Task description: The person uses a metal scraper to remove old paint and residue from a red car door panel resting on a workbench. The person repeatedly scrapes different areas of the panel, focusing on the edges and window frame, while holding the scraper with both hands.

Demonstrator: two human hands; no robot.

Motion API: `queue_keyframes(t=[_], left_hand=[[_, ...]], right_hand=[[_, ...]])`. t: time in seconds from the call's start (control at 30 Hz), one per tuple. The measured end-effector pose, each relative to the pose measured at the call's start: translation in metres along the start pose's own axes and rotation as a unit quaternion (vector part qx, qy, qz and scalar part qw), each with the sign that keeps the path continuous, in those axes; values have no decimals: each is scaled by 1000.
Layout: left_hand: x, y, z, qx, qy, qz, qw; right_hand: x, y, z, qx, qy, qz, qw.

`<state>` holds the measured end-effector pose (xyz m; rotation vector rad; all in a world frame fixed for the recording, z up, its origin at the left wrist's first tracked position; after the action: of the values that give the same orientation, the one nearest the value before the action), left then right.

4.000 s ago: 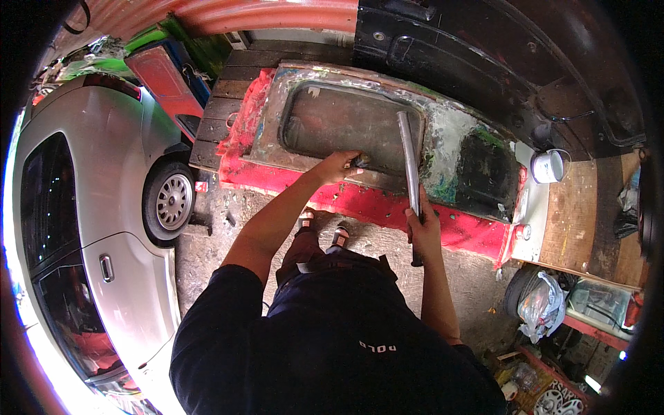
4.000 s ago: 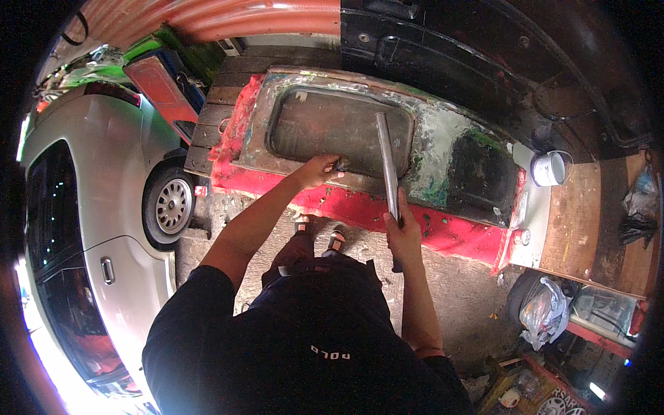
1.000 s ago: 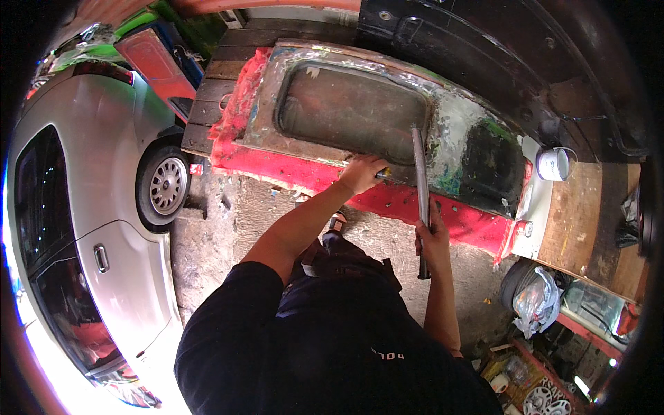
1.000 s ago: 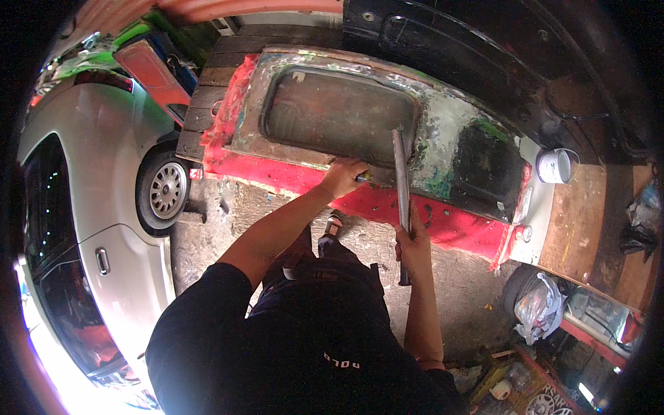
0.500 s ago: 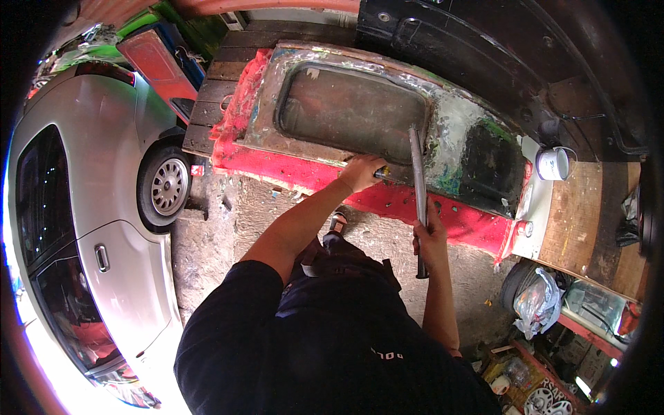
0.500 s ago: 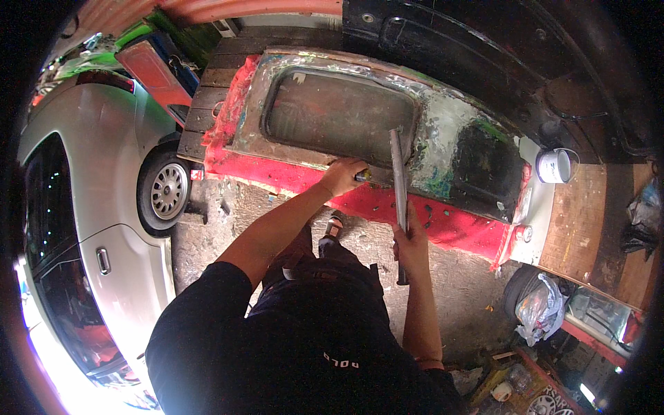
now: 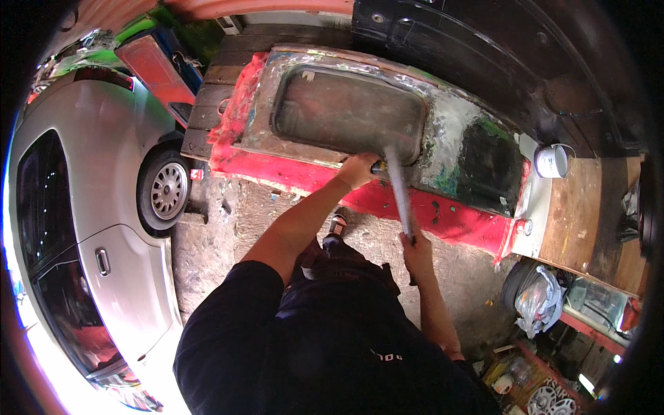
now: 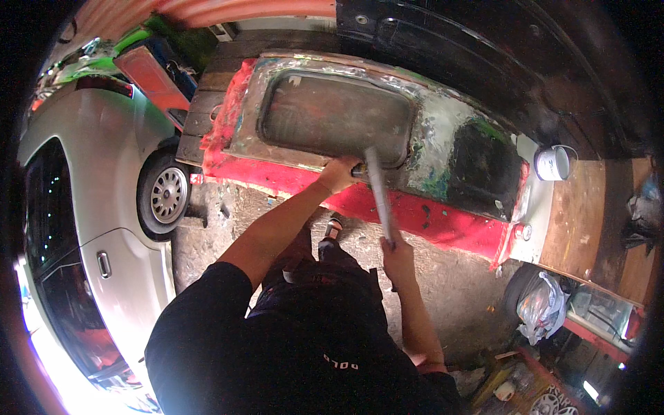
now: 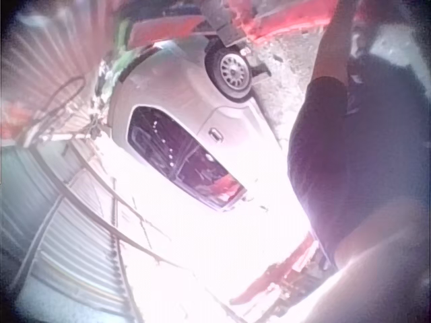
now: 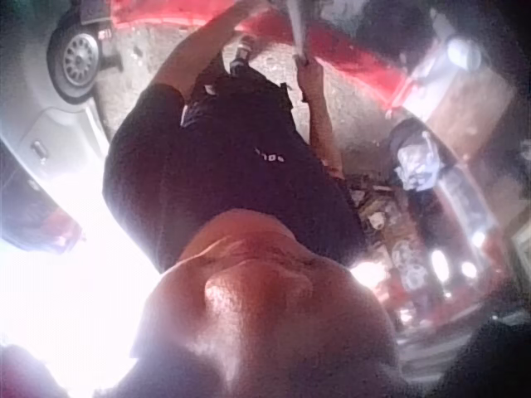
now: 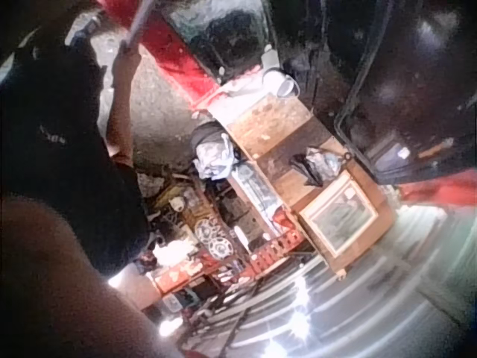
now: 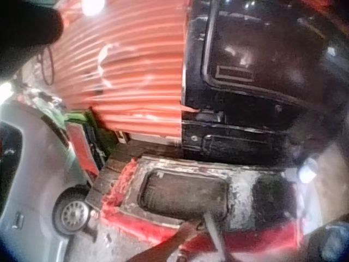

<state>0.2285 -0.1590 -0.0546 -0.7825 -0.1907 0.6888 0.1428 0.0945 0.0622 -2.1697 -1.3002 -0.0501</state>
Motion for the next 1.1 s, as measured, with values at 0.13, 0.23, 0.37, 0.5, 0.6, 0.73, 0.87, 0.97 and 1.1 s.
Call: queue_keyframes(t=[0.13,0.23,0.37,0.5,0.6,0.73,0.87,0.97,1.1], left_hand=[[-1,-2,-10,11,31,27,999],[7,-7,-8,7,10,18,1000],[6,-7,-2,5,57,9,998],[0,-11,-1,-18,71,-16,997],[-6,-7,-2,-9,115,0,993],[-12,-3,3,6,123,-26,992],[-17,-3,-1,-5,132,-52,990],[-18,-5,2,-18,115,-74,990],[-18,-9,5,-20,107,-84,991]], right_hand=[[3,8,31,-24,8,11,1000],[6,2,-5,-132,79,31,988],[2,-3,-6,-147,67,23,987],[4,-4,-7,-160,68,13,985],[7,-4,-8,-146,55,10,988],[9,-5,-16,-159,75,11,984],[9,-6,-15,-164,76,14,984],[9,-7,-14,-160,73,25,984],[7,-8,-13,-175,76,30,981]])
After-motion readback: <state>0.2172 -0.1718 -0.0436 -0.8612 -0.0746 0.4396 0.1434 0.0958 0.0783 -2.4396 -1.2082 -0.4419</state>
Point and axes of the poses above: each hand's wrist, its own x-axis away from the middle knuckle, its own y-axis out of the palm, z = x × y, the point moved 1 cm from there along -x, towards the middle knuckle, and after that the axes turned 4 degrees about -y, right-handed, at the moved point
